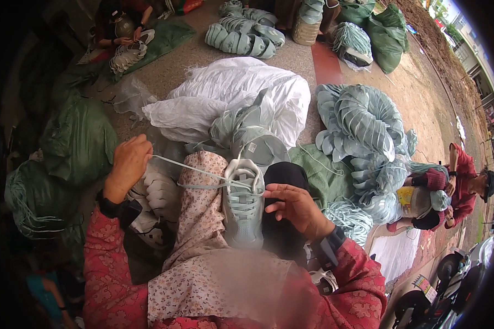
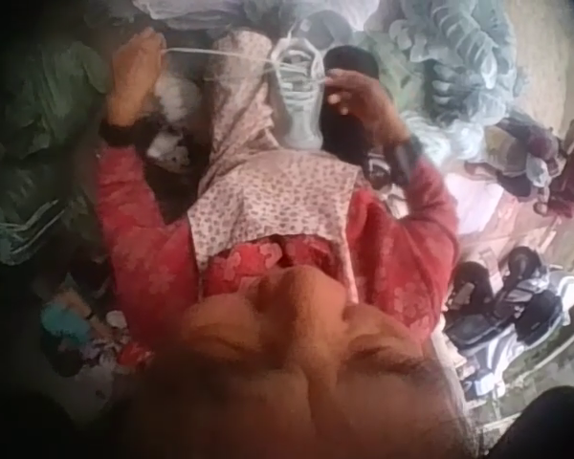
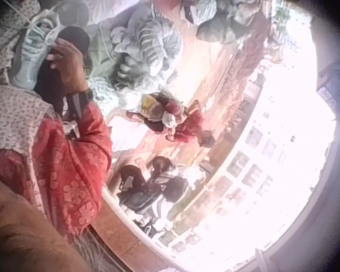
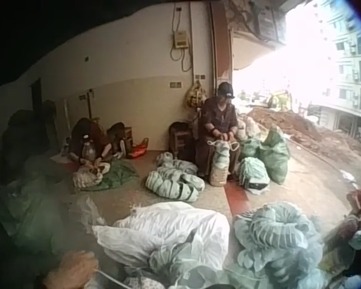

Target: Lace up a new pair of athletic shoes.

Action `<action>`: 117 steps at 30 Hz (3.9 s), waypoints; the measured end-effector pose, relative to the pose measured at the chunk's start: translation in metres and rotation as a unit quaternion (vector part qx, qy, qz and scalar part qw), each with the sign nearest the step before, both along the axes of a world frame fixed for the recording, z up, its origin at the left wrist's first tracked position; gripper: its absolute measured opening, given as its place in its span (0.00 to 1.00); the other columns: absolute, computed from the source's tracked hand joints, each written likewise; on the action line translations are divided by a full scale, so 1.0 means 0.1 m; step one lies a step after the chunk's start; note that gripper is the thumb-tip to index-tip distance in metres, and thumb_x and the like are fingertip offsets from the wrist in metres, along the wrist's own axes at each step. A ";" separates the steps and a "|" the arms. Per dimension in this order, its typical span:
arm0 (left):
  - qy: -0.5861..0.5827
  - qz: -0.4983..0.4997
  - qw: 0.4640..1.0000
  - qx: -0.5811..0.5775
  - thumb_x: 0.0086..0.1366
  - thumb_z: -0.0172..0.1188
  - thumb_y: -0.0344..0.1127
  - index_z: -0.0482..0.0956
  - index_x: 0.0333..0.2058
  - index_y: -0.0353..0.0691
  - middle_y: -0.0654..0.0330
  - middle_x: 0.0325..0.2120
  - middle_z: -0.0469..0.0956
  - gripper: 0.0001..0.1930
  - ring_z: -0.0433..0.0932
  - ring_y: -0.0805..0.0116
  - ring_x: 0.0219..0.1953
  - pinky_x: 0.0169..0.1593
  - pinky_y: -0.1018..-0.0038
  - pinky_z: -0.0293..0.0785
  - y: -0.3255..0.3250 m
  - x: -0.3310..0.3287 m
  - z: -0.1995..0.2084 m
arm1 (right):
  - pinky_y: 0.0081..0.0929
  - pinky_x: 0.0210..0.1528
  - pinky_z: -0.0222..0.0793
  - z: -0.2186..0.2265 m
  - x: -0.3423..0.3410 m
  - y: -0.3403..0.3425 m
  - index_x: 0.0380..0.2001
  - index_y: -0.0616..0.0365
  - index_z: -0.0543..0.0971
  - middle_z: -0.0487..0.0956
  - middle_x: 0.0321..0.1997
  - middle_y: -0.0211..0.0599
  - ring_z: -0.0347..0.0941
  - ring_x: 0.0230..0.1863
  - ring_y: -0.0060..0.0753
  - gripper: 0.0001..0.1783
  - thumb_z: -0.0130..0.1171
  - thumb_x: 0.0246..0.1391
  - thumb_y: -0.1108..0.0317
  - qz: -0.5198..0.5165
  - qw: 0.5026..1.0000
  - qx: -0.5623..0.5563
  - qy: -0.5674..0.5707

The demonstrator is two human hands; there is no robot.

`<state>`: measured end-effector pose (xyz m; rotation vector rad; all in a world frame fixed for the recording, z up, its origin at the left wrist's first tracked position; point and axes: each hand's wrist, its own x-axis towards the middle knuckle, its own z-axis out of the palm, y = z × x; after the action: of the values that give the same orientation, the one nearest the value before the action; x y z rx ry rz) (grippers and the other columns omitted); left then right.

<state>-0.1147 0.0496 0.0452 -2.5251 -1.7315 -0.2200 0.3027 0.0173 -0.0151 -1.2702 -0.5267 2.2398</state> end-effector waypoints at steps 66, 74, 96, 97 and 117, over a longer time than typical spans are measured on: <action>-0.363 -0.147 0.899 -0.198 0.59 0.54 0.36 0.75 0.26 0.37 0.52 0.32 0.74 0.08 0.75 0.52 0.41 0.42 0.62 0.74 0.16 1.74 -1.12 | 0.36 0.40 0.58 -0.28 -0.30 0.17 0.21 0.53 0.68 0.66 0.21 0.34 0.67 0.26 0.38 0.11 0.62 0.40 0.69 0.199 0.393 0.766 -0.469; -0.396 -0.092 0.889 -0.211 0.53 0.60 0.35 0.76 0.23 0.31 0.45 0.28 0.74 0.11 0.76 0.45 0.34 0.40 0.59 0.74 0.23 1.75 -1.10 | 0.37 0.43 0.59 -0.32 -0.27 0.22 0.20 0.54 0.68 0.67 0.23 0.34 0.67 0.28 0.39 0.11 0.62 0.39 0.70 0.213 0.360 0.780 -0.465; -0.831 0.087 0.180 -0.520 0.74 0.48 0.47 0.66 0.60 0.40 0.60 0.35 0.75 0.23 0.74 0.73 0.28 0.28 0.78 0.73 -0.68 1.12 -0.69 | 0.37 0.39 0.61 -0.13 -0.22 0.18 0.29 0.55 0.73 0.74 0.23 0.36 0.73 0.29 0.41 0.04 0.58 0.53 0.70 0.190 0.506 0.696 -0.472; -0.831 0.084 0.178 -0.520 0.74 0.48 0.47 0.66 0.60 0.40 0.60 0.35 0.75 0.23 0.74 0.73 0.28 0.28 0.78 0.73 -0.66 1.13 -0.75 | 0.37 0.39 0.61 -0.13 -0.22 0.16 0.29 0.55 0.73 0.74 0.23 0.36 0.73 0.29 0.41 0.04 0.58 0.53 0.70 0.192 0.504 0.696 -0.474; -0.887 0.187 0.323 -0.271 0.73 0.53 0.42 0.75 0.51 0.35 0.70 0.24 0.73 0.17 0.70 0.78 0.24 0.28 0.78 0.68 -0.97 0.28 -0.88 | 0.22 0.44 0.67 -0.23 -0.15 0.25 0.36 0.62 0.76 0.72 0.40 0.30 0.70 0.38 0.22 0.08 0.62 0.52 0.75 0.164 0.844 0.481 -0.168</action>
<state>-0.0868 -0.0472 -0.0431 0.2370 0.8622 1.3228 0.2880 0.0423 -0.0384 -1.0214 -1.8300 1.5229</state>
